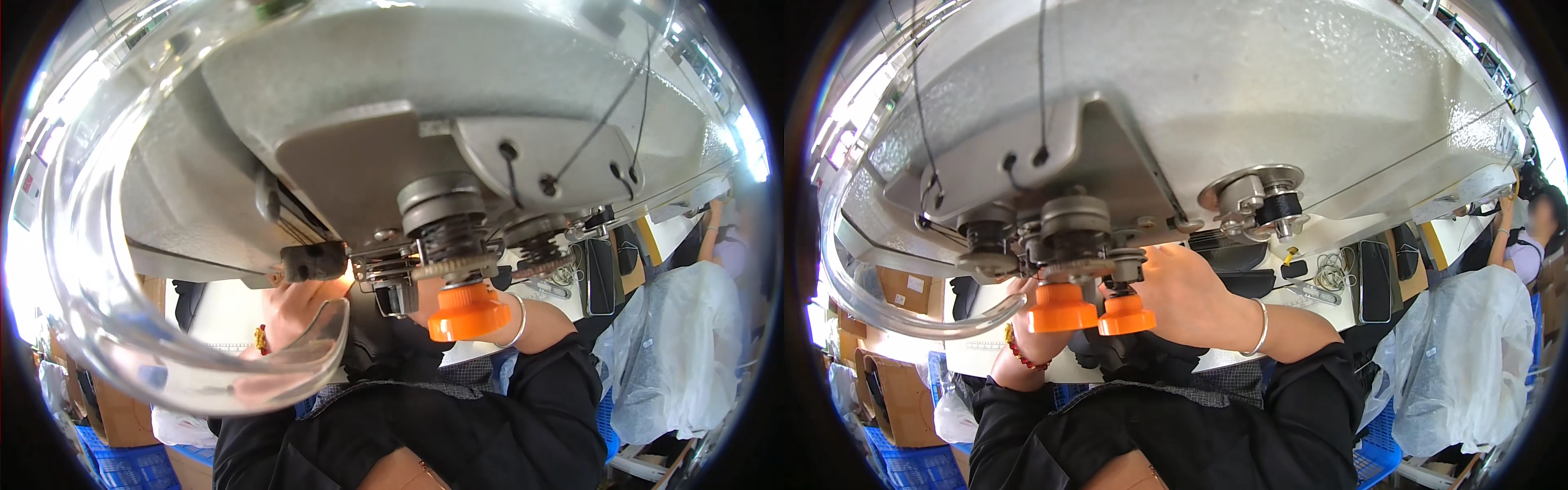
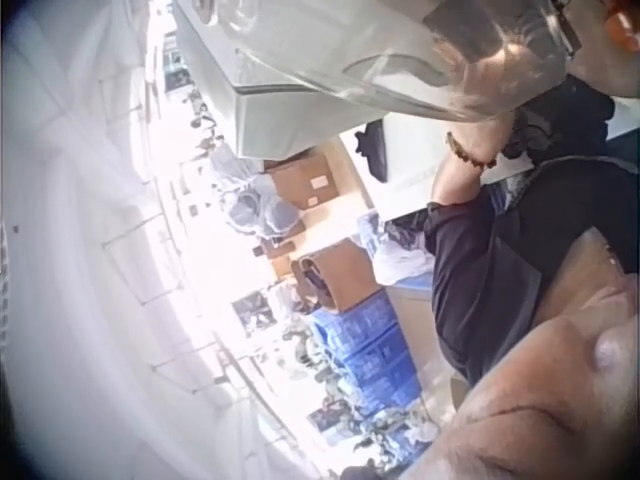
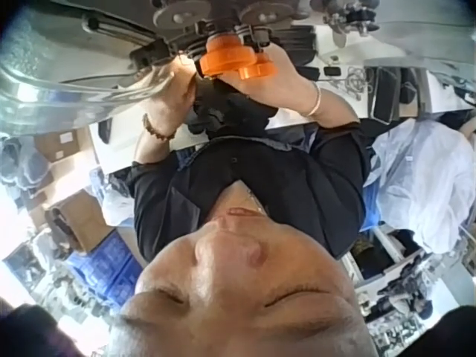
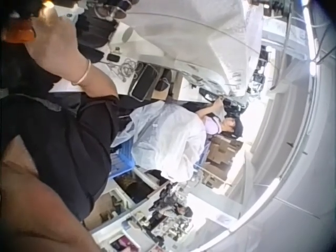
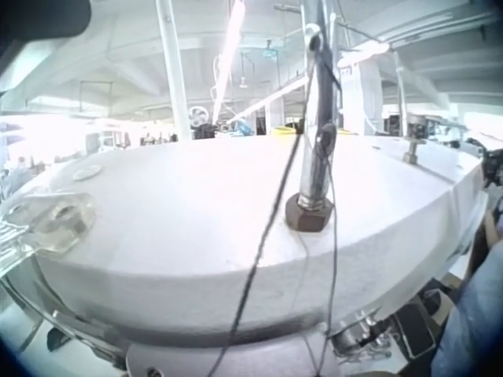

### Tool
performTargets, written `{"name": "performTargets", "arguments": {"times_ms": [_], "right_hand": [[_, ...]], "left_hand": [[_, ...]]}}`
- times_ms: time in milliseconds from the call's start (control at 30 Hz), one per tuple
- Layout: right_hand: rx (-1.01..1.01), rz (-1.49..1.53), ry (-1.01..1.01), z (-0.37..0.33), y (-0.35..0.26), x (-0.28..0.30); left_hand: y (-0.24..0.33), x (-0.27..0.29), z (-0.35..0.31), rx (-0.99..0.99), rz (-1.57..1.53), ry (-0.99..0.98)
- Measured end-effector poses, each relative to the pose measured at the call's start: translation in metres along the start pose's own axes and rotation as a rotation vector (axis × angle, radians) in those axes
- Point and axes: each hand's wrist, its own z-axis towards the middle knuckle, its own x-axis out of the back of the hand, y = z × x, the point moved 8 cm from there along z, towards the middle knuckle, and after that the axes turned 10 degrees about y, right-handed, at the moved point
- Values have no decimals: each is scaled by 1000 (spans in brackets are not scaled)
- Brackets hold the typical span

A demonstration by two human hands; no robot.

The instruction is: Stitch shoe upper components together using an industrial sewing machine.

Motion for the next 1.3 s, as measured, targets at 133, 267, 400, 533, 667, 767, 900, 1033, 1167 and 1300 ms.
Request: {"name": "performTargets", "arguments": {"times_ms": [133, 267, 400, 533, 667, 767, 900, 1033, 1167, 1300], "right_hand": [[41, 222, 184, 6, -6, 14], [108, 155, 186, 7, -7, 9], [121, 148, 197, 2, -5, 5], [69, 140, 265, 2, 2, 0], [72, 220, 198, -1, 4, 3], [60, 344, 73, 3, 4, -17], [98, 172, 152, -1, 9, 7], [57, -28, 96, -3, 22, -5], [43, -6, 118, 1, 21, 1], [153, 6, 196, 7, 8, 13]], "left_hand": [[4, 3, 5, -3, -45, -27], [-4, -6, -7, -14, 23, -40], [-4, -10, 3, 43, -17, -72], [-2, -7, 1, -10, 5, -21], [-1, -10, 4, -30, 7, -24], [-3, 3, -8, 44, 89, -117], [-2, -11, 3, 5, 26, -207], [2, -4, 5, -1, -5, -115], [13, -4, 4, -15, -123, -9], [18, -2, 9, -39, -91, 67]]}}
